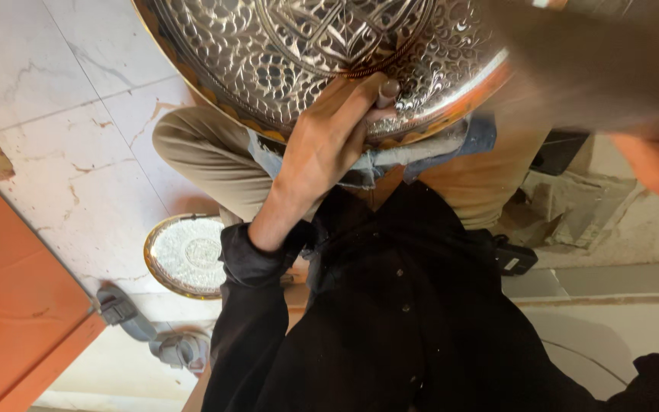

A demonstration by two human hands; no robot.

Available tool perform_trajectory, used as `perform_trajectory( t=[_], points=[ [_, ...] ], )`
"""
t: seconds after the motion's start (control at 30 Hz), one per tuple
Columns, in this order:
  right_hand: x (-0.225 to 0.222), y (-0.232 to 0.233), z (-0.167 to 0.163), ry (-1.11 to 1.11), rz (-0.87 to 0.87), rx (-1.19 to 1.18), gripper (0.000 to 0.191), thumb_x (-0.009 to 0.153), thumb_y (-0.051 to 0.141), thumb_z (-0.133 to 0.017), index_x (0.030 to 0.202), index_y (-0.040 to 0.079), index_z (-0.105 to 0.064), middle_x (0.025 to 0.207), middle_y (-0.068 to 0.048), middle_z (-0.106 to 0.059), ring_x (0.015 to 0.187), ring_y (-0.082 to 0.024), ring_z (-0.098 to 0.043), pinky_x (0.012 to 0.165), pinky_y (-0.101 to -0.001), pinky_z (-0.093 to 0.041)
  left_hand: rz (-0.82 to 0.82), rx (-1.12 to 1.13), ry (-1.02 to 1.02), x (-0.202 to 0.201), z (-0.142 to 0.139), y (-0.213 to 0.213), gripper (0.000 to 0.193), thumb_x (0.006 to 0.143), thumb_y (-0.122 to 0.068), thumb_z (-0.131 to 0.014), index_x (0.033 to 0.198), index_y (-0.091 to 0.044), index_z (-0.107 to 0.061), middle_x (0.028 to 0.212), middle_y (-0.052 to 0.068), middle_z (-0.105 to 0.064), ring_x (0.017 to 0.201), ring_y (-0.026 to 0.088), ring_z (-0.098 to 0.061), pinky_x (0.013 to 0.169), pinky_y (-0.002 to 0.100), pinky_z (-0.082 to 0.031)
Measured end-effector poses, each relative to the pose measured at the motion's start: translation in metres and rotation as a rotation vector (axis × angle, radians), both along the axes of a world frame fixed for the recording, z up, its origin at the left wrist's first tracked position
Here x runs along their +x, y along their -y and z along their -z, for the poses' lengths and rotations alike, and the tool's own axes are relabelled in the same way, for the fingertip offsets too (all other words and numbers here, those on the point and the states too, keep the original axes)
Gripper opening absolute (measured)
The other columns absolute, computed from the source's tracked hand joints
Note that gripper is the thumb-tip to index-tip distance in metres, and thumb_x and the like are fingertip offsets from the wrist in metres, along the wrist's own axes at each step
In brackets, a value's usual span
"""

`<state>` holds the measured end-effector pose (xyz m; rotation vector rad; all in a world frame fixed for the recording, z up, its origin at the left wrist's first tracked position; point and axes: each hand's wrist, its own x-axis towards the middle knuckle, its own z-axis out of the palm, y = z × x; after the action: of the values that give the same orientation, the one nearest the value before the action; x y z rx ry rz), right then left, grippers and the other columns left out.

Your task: The person sits cross-legged on the floor with an engraved brass tray resting on a cloth pad on their lap. They hold a small punch against the tray's pattern with one hand and strike it with a wooden mallet in the other hand, repositioning the punch repeatedly to work the embossed design, briefly rotating the tray between strikes.

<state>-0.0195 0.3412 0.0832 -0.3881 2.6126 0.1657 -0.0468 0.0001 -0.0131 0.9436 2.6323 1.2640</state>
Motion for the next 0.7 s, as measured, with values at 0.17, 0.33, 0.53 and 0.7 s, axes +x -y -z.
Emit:
perform_trajectory(
  t=[0.17, 0.33, 0.53, 0.7],
  points=[
    [-0.01, 0.008, 0.002, -0.042, 0.073, -0.119, 0.019, 0.093, 0.006, -0.074, 0.107, 0.001, -0.062, 0.08, -0.008, -0.062, 0.067, -0.017, -0.066, 0.063, -0.0288, -0.054, 0.01, -0.052, -0.004, -0.001, 0.006, -0.002, 0.045, 0.092, 0.016, -0.067, 0.131, -0.005, -0.06, 0.095, 0.009, -0.066, 0.087, 0.02, -0.066, 0.084, 0.037, -0.059],
    [0.001, 0.002, 0.027, -0.079, 0.314, -0.528, 0.023, 0.096, -0.008, -0.069, 0.116, -0.009, -0.059, 0.085, -0.018, -0.063, 0.071, -0.025, -0.067, 0.063, -0.0337, -0.053, 0.049, 0.026, -0.034, -0.001, 0.015, 0.001, 0.045, 0.089, 0.018, -0.063, 0.128, -0.005, -0.058, 0.109, 0.011, -0.071, 0.094, 0.02, -0.069, 0.083, 0.037, -0.06],
    [0.03, -0.029, 0.046, -0.12, 0.232, -0.558, 0.026, 0.098, -0.008, -0.068, 0.123, -0.009, -0.06, 0.096, -0.019, -0.066, 0.08, -0.024, -0.069, 0.07, -0.0315, -0.055, 0.047, 0.036, -0.062, -0.002, 0.014, 0.001, 0.044, 0.092, 0.017, -0.065, 0.128, -0.006, -0.056, 0.109, 0.012, -0.071, 0.092, 0.021, -0.068, 0.081, 0.037, -0.061],
    [0.04, -0.046, 0.056, -0.058, 0.195, -0.378, 0.014, 0.104, -0.001, -0.07, 0.116, -0.003, -0.062, 0.093, -0.013, -0.063, 0.077, -0.018, -0.063, 0.069, -0.0285, -0.051, 0.056, 0.036, -0.006, -0.004, 0.01, 0.0, 0.054, 0.084, 0.019, -0.063, 0.133, -0.003, -0.055, 0.11, 0.012, -0.072, 0.094, 0.024, -0.069, 0.083, 0.039, -0.061]
  ],
)
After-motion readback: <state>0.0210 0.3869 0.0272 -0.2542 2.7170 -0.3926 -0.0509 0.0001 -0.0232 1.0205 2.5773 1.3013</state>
